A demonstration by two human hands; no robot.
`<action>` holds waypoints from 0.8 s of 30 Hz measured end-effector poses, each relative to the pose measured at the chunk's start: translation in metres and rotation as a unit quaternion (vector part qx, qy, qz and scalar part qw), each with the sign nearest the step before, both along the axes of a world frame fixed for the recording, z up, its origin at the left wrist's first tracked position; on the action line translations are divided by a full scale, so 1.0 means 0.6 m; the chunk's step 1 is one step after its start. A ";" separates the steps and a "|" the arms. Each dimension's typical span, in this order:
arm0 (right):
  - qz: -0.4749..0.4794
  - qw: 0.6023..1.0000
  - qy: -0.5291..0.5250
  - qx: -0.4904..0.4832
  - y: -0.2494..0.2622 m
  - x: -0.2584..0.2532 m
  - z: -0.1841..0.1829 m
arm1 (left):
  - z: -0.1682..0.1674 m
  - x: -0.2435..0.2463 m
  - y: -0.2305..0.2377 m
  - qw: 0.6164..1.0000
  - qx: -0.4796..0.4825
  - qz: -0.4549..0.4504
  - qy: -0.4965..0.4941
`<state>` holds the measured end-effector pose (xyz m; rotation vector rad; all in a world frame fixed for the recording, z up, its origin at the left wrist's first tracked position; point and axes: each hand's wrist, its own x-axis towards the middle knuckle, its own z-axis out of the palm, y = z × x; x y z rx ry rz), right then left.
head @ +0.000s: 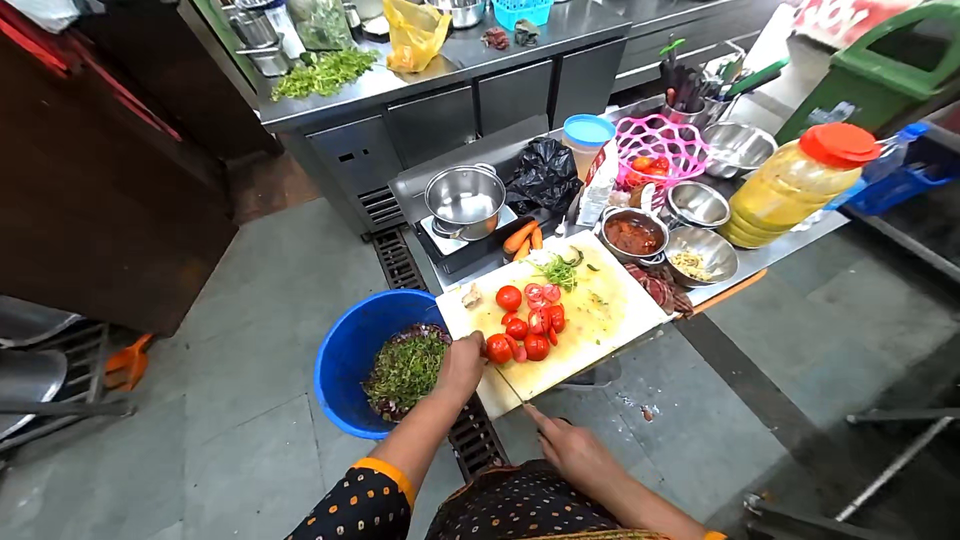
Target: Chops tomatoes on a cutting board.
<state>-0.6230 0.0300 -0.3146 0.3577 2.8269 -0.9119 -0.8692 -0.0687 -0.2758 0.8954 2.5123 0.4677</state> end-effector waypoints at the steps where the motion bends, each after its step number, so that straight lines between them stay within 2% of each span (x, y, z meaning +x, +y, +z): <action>1: -0.008 0.999 0.031 -0.005 0.010 0.019 0.000 | 0.001 -0.009 0.002 0.998 0.006 -0.060 0.017; 5: -0.091 0.990 0.105 -0.031 0.047 0.030 0.000 | -0.001 -0.052 0.028 0.953 0.012 -0.300 0.049; 8: -0.136 0.983 0.119 -0.032 0.054 0.009 -0.005 | -0.003 -0.063 0.046 0.941 -0.014 -0.337 0.044; 13: -0.131 0.983 0.108 -0.066 0.035 0.000 -0.013 | -0.018 -0.046 0.030 0.968 -0.001 -0.252 0.006; 16: -0.141 0.984 0.092 -0.063 0.027 -0.012 -0.003 | -0.020 -0.010 0.022 0.995 -0.004 -0.101 0.013; 18: -0.132 0.987 0.062 -0.062 0.022 -0.027 0.011 | -0.014 0.015 0.023 1.000 -0.010 -0.015 0.004; 20: -0.112 0.991 0.043 -0.051 0.016 -0.042 0.023 | -0.011 0.026 0.018 1.000 0.009 0.017 -0.013; 24: -0.077 0.997 0.011 -0.015 0.004 -0.071 0.037 | -0.013 0.025 0.015 0.999 0.027 0.017 -0.014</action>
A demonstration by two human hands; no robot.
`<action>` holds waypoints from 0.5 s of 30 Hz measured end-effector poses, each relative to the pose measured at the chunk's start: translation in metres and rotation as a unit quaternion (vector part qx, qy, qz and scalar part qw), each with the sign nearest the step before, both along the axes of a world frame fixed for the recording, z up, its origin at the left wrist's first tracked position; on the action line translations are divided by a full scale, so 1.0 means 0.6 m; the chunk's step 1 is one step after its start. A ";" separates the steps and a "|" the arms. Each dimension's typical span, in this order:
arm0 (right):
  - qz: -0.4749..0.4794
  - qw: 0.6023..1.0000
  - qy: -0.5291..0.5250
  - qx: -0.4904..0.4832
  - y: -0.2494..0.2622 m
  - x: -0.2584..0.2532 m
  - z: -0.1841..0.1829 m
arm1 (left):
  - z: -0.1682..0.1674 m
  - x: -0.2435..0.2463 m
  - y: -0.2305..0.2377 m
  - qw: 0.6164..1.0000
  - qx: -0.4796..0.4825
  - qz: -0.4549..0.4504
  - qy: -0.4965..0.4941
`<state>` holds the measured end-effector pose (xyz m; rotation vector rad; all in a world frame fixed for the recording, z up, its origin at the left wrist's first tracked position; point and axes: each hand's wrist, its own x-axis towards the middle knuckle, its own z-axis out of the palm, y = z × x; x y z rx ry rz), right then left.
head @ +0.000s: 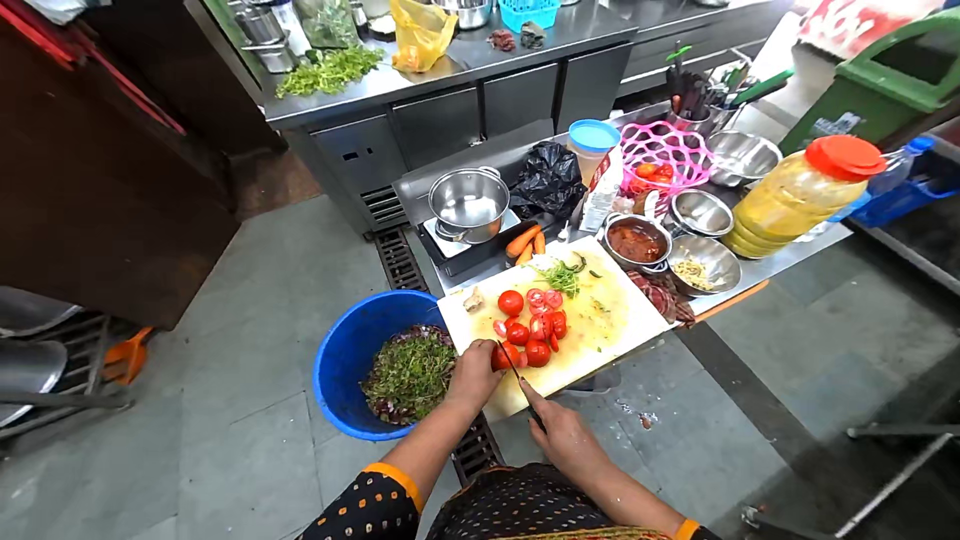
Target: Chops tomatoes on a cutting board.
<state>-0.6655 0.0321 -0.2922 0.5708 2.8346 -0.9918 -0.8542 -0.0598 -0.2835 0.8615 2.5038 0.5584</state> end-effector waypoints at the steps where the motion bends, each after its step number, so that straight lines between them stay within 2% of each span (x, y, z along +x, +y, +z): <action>1: 0.006 1.000 -0.017 0.014 -0.003 -0.011 0.000 | 0.002 0.000 0.001 1.000 -0.005 0.004 -0.002; 7: 0.008 0.994 -0.104 0.038 -0.004 -0.081 -0.010 | 0.009 0.003 0.008 0.999 -0.035 0.018 -0.013; 10: 0.023 0.993 -0.116 0.027 -0.010 -0.028 -0.016 | 0.011 0.003 0.005 0.999 -0.032 0.037 -0.018; 13: 0.036 0.995 -0.082 0.046 -0.007 0.042 -0.038 | 0.003 -0.003 0.004 0.998 -0.021 0.054 -0.019; 15: 0.039 0.995 -0.083 0.039 0.005 0.052 -0.044 | -0.005 -0.011 0.006 0.998 0.002 0.067 -0.019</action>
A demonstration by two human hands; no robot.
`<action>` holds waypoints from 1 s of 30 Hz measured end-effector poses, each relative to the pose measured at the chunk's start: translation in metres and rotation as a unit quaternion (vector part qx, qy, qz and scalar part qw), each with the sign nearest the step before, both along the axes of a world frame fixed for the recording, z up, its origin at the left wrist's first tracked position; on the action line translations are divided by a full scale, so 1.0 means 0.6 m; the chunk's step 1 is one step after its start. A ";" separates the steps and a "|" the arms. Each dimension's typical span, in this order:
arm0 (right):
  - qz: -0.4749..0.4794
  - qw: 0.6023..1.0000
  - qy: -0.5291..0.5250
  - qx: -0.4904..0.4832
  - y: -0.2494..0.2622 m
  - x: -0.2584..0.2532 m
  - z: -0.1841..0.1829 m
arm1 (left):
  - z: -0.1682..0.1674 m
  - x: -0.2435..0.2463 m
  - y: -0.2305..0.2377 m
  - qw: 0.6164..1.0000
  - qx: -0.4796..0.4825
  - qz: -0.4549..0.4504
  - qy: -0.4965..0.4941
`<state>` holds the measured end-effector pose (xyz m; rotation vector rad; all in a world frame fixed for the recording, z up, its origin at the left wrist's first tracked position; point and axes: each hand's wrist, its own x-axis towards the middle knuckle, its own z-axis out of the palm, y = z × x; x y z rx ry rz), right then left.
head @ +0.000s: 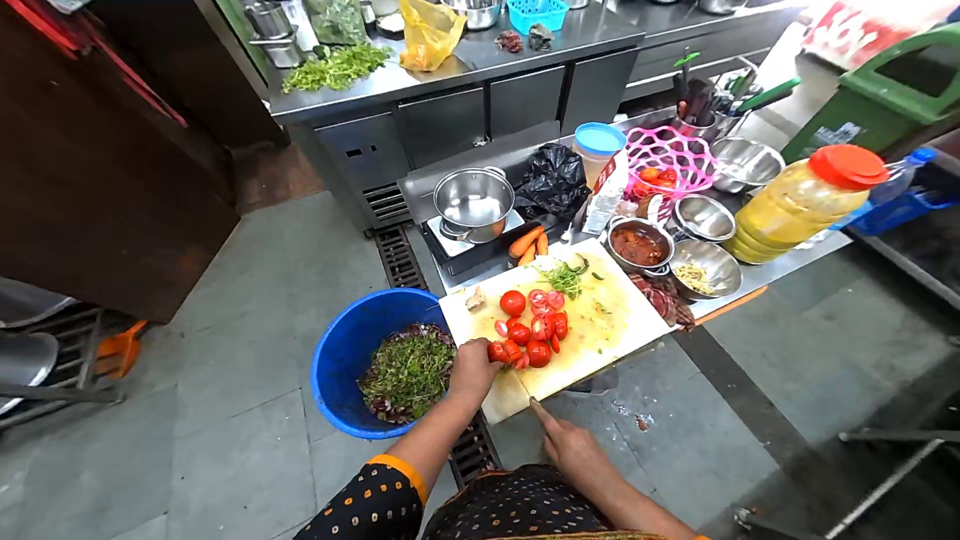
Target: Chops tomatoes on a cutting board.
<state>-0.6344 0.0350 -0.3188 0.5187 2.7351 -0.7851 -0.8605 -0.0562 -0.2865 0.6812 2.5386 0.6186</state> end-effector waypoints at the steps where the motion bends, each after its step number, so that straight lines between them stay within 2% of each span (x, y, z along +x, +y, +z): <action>1: -0.002 1.000 0.002 -0.007 0.010 -0.005 -0.001 | -0.003 -0.004 0.003 1.000 0.008 0.005 0.003; 5: -0.027 0.999 -0.004 -0.031 0.056 -0.045 0.016 | 0.005 -0.020 0.026 0.999 -0.003 -0.036 0.006; 11: -0.016 0.998 0.057 -0.030 0.110 -0.027 0.014 | 0.012 -0.030 0.067 0.992 -0.018 -0.125 0.016; 14: -0.033 0.991 0.122 -0.045 0.107 -0.012 0.012 | 0.023 -0.046 0.075 0.993 0.001 -0.118 0.005; 17: -0.045 0.985 0.140 -0.091 0.082 -0.005 0.017 | 0.044 -0.082 0.084 0.994 0.042 -0.100 0.005; 21: 0.017 0.984 0.137 -0.108 0.056 0.000 0.019 | 0.070 -0.103 0.115 0.992 0.047 -0.108 0.050; 24: -0.034 0.975 0.197 -0.098 0.074 0.034 0.009 | 0.101 -0.059 0.130 0.992 0.050 -0.110 0.048; 26: -0.079 0.968 0.226 -0.069 0.101 0.067 0.004 | 0.110 -0.009 0.122 0.996 0.019 -0.088 -0.008; 28: -0.101 0.966 0.233 -0.046 0.132 0.087 0.000 | 0.090 0.038 0.115 0.994 -0.032 -0.079 -0.063; 30: -0.080 0.974 0.209 -0.036 0.150 0.093 0.005 | 0.054 0.077 0.113 0.994 -0.066 -0.074 -0.048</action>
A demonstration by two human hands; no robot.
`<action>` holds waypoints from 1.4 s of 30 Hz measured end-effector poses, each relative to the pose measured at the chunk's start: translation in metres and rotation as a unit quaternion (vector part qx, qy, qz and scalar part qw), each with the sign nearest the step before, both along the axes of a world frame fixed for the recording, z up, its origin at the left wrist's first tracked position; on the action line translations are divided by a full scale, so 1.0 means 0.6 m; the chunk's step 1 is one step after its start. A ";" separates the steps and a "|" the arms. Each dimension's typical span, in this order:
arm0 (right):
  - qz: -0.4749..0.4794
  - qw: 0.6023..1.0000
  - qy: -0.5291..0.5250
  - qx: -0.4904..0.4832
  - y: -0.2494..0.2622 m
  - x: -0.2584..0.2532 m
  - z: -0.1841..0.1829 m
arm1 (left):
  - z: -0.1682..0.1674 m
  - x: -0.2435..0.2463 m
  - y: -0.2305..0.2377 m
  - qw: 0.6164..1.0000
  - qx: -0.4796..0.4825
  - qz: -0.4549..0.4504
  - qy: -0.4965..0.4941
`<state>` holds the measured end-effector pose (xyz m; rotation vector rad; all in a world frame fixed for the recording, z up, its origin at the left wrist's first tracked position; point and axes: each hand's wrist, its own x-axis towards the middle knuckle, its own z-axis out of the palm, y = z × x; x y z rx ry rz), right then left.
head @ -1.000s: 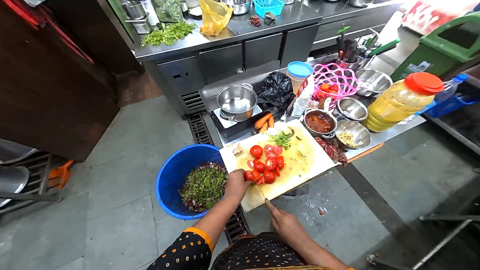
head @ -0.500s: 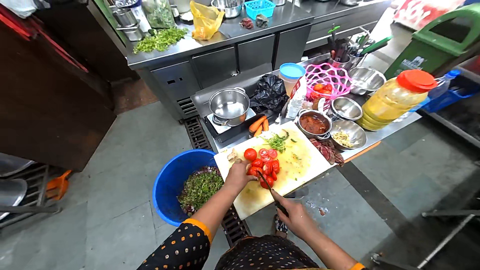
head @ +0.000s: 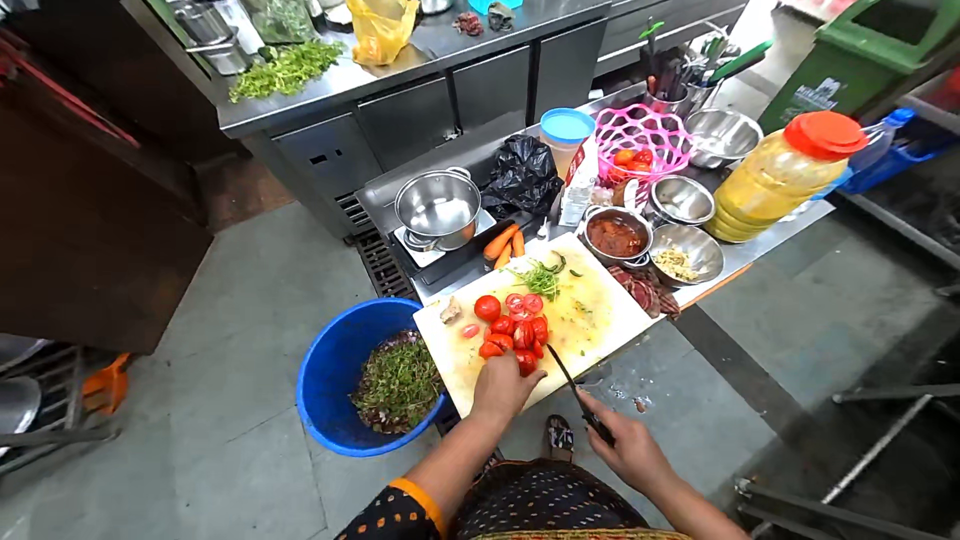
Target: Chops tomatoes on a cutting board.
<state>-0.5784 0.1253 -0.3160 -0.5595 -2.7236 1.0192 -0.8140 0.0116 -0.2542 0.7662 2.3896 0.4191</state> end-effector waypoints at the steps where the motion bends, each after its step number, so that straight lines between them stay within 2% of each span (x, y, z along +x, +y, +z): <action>1: 0.022 1.000 -0.015 0.008 0.008 -0.003 0.005 | -0.011 0.010 0.004 1.000 -0.009 -0.001 0.013; 7: 0.139 0.980 -0.141 0.031 0.051 -0.065 0.030 | -0.036 0.015 0.015 0.998 0.004 0.048 0.031; 15: 0.222 0.953 -0.193 0.068 0.081 -0.151 0.013 | -0.048 0.042 0.031 0.989 0.020 0.137 0.044; 18: 0.238 0.955 -0.165 0.060 0.095 -0.127 0.002 | -0.057 0.048 0.032 0.985 0.037 0.163 0.047; 22: 0.260 0.958 -0.110 0.059 0.136 -0.049 -0.018 | -0.065 0.055 0.031 0.975 0.065 0.207 0.038; 25: 0.286 0.954 -0.048 0.072 0.151 -0.052 -0.006 | -0.051 0.057 0.039 0.973 0.034 0.228 0.029; 28: 0.310 0.943 -0.094 0.070 0.135 -0.097 0.014 | -0.040 0.060 0.049 0.974 0.002 0.223 0.033; 33: 0.311 0.932 -0.181 0.038 0.114 -0.155 0.006 | -0.041 0.059 0.051 0.976 -0.003 0.213 0.038; 37: 0.325 0.934 -0.142 0.036 0.143 -0.104 -0.010 | -0.049 0.060 0.048 0.972 0.017 0.229 0.041; 42: 0.344 0.934 -0.092 0.031 0.197 -0.044 0.001 | -0.045 0.057 0.043 0.974 0.022 0.224 0.031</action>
